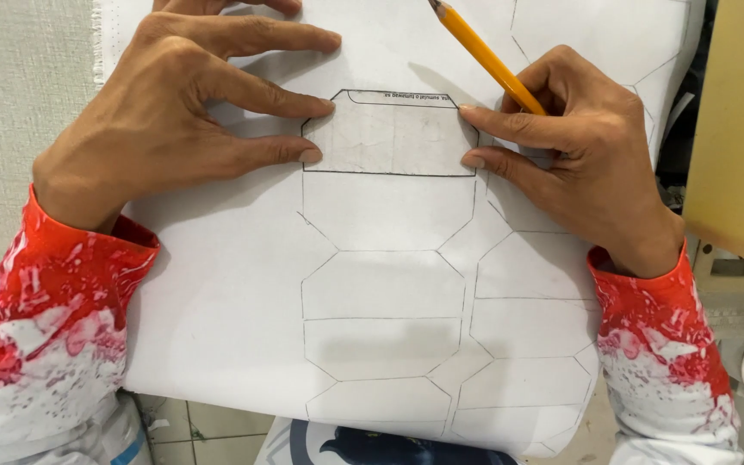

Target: Tracing a small geometric template onto a larger sheet using a pencil to create a pattern layout.

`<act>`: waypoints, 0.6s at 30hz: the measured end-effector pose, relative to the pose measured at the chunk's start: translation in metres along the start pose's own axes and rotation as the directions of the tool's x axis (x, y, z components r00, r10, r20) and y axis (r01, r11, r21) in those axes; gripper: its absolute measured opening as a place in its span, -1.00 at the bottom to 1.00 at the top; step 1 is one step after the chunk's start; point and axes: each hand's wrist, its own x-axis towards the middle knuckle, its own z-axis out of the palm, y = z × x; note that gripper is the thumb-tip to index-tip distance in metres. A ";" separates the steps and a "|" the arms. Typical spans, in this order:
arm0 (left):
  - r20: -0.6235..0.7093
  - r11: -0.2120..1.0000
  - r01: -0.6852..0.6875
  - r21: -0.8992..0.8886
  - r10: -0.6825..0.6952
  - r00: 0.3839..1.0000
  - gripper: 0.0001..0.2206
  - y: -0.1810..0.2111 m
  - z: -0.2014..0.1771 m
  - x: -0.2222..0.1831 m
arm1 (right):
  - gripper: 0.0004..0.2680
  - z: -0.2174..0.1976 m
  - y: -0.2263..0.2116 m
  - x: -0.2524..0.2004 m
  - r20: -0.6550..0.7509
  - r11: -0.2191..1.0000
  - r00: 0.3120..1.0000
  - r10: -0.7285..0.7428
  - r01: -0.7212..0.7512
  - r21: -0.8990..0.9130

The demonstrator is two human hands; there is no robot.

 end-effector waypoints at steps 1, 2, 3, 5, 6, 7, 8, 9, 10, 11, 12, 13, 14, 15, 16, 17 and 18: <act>0.002 1.000 -0.001 -0.001 0.001 1.000 -0.79 0.000 0.001 0.000 | -0.74 0.000 0.000 0.000 -0.002 1.000 1.000 0.002 -0.002 0.001; 0.002 1.000 -0.002 0.021 0.002 1.000 -0.79 -0.001 0.001 -0.001 | -0.74 -0.001 0.000 0.000 0.005 1.000 1.000 0.000 0.000 0.005; 0.001 0.999 -0.003 0.043 0.003 1.000 -0.79 -0.001 0.001 -0.001 | -0.74 -0.001 -0.001 0.001 0.012 1.000 1.000 -0.003 0.003 0.009; 0.004 0.999 -0.008 0.044 0.008 1.000 -0.80 -0.002 0.001 -0.001 | -0.75 -0.001 -0.001 0.000 0.010 1.000 1.000 0.002 -0.002 0.005; 0.003 0.999 -0.011 0.046 0.011 1.000 -0.80 -0.002 0.001 -0.002 | -0.75 -0.001 -0.001 0.001 0.011 1.000 1.000 0.003 -0.003 0.001; 0.003 0.999 -0.011 0.046 0.010 1.000 -0.80 -0.002 0.001 -0.001 | -0.75 -0.002 -0.002 0.000 0.011 1.000 1.000 0.003 -0.003 0.001; 0.004 0.999 -0.011 0.042 0.011 1.000 -0.80 -0.002 0.001 -0.001 | -0.75 -0.002 -0.002 0.001 0.011 1.000 1.000 0.002 -0.002 0.006; 0.004 0.999 -0.011 0.038 0.011 1.000 -0.80 -0.002 0.001 -0.001 | -0.75 -0.002 -0.002 0.001 0.010 1.000 1.000 0.000 0.000 0.012; 0.003 0.999 -0.009 0.039 0.009 1.000 -0.80 -0.002 0.001 -0.001 | -0.75 -0.002 -0.002 0.001 0.012 1.000 1.000 -0.002 0.002 0.013; 0.004 0.999 -0.007 0.035 0.007 1.000 -0.80 -0.001 0.001 -0.001 | -0.75 -0.002 -0.003 0.001 0.011 1.000 1.000 0.001 -0.002 0.008; 0.006 0.999 -0.005 0.032 0.005 1.000 -0.80 -0.001 0.001 -0.001 | -0.76 -0.002 -0.003 0.001 0.009 1.000 1.000 0.006 -0.006 0.003; 0.006 0.999 -0.004 0.033 0.004 1.000 -0.80 -0.001 0.001 0.000 | -0.76 -0.002 -0.004 0.002 0.010 1.000 1.000 0.005 -0.005 0.003; 0.001 1.000 0.001 0.027 -0.001 1.000 -0.79 -0.001 0.001 0.000 | -0.76 -0.003 -0.005 0.002 0.014 1.000 1.000 0.015 -0.015 0.009; -0.003 1.000 0.005 0.021 -0.005 1.000 -0.79 0.000 0.001 -0.001 | -0.75 -0.003 -0.006 0.002 0.018 1.000 1.000 0.025 -0.026 0.015; -0.006 1.000 0.010 0.024 -0.010 1.000 -0.79 0.000 0.001 -0.001 | -0.75 -0.003 -0.006 0.002 0.020 1.000 1.000 0.020 -0.020 0.017; -0.006 1.000 0.005 0.009 -0.005 1.000 -0.79 0.000 0.001 -0.001 | -0.75 -0.003 -0.006 0.002 0.021 1.000 1.000 0.018 -0.019 0.010; -0.005 1.000 -0.001 -0.008 0.001 1.000 -0.79 0.000 0.001 0.000 | -0.74 -0.003 -0.005 0.002 0.021 1.000 1.000 0.019 -0.019 0.002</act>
